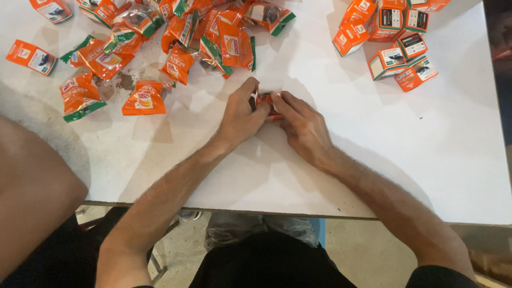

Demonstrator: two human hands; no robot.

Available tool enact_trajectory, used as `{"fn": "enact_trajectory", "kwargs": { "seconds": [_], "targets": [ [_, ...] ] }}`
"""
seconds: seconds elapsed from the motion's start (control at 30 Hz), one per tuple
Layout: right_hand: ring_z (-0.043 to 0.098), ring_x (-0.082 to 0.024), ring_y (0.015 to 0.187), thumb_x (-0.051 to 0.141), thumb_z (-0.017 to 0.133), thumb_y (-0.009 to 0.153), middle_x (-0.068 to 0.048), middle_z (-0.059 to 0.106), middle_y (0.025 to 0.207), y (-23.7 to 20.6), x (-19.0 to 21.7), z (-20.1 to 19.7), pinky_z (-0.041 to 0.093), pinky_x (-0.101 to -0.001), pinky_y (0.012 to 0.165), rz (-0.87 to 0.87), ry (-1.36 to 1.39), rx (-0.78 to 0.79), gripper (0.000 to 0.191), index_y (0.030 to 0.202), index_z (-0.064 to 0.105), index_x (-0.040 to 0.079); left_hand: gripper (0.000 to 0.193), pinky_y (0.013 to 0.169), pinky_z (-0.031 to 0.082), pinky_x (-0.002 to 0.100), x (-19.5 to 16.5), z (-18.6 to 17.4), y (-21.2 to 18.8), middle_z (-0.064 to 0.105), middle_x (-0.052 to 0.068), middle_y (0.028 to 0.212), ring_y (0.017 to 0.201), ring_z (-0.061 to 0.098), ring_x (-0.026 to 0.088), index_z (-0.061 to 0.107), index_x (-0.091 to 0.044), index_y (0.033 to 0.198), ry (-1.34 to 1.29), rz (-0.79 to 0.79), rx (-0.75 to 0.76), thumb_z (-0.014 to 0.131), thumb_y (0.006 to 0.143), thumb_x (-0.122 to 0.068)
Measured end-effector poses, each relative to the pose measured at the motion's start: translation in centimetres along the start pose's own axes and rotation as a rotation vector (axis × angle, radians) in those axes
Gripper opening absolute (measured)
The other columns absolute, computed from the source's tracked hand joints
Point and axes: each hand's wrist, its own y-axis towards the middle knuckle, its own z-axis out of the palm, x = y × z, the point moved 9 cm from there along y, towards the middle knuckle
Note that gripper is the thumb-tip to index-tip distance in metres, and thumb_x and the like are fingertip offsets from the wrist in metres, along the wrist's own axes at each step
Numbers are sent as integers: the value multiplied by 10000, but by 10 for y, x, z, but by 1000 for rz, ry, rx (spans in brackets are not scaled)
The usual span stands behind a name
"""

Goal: The person sits at a table covered with small orange cartons and plastic-wrapped items. They pick up a wrapped item, place it into an open carton, fold the carton flaps closed, and set the finished box aside, repeating this packing cycle with other boxes.

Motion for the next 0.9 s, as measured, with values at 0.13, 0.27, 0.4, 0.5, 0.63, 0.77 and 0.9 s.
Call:
{"fn": "enact_trajectory", "kwargs": {
  "seconds": [0.13, 0.27, 0.4, 0.5, 0.63, 0.77, 0.9],
  "targets": [
    [637, -396, 1166, -25, 787, 783, -232, 576, 1378, -1, 6, 4, 565, -464, 939, -100, -169, 15, 670, 1417, 579, 39, 214, 612, 528, 245, 3, -6, -8, 679, 58, 856, 650, 658, 110, 643, -6, 1055, -489, -255, 255, 563, 888, -113],
    [647, -393, 1149, -9, 799, 812, -212, 589, 1389, -2, 2, 6, 567, -463, 925, -90, -119, 9, 597, 1368, 590, 45, 194, 637, 618, 318, 7, -4, 1, 688, 83, 881, 672, 635, 114, 686, 30, 1034, -558, -393, 241, 658, 975, -153],
    [654, -410, 1142, -48, 766, 791, -200, 605, 1405, 0, -1, 5, 566, -467, 912, -38, -55, 11, 485, 1230, 584, 44, 188, 589, 546, 330, 6, 1, 12, 695, 74, 884, 678, 637, 136, 676, 28, 1034, -288, -426, 222, 725, 899, -94],
    [661, -408, 1114, -50, 767, 791, -196, 621, 1381, 3, -2, 2, 568, -464, 872, -4, 7, 24, 434, 1171, 577, 43, 268, 699, 561, 366, -31, -5, 12, 679, 137, 1018, 897, 627, 275, 682, 44, 1124, 83, 7, 42, 726, 868, -20],
    [673, -416, 1049, -56, 761, 789, -205, 651, 1288, 5, 0, 0, 563, -482, 819, 12, 32, 17, 539, 1258, 503, 10, 316, 1089, 582, 386, -85, -4, -27, 696, 149, 1338, 1266, 692, 331, 644, 1, 1286, 245, 585, 66, 652, 975, 56],
    [710, -398, 1042, -45, 739, 849, -152, 704, 1175, 2, -16, 3, 587, -459, 805, 140, 84, 44, 504, 1223, 417, 60, 370, 1107, 523, 446, -87, -2, -34, 652, 202, 1358, 1329, 601, 388, 623, -4, 1209, 388, 651, 171, 788, 878, -26],
    [721, -400, 1052, -56, 724, 843, -150, 710, 1212, 2, -12, 4, 594, -453, 811, 89, 120, 27, 523, 1233, 400, 75, 255, 1173, 547, 410, -71, -4, -28, 692, 154, 1375, 1371, 642, 331, 636, -62, 1190, 338, 510, 128, 746, 961, -48]
  ]
}}
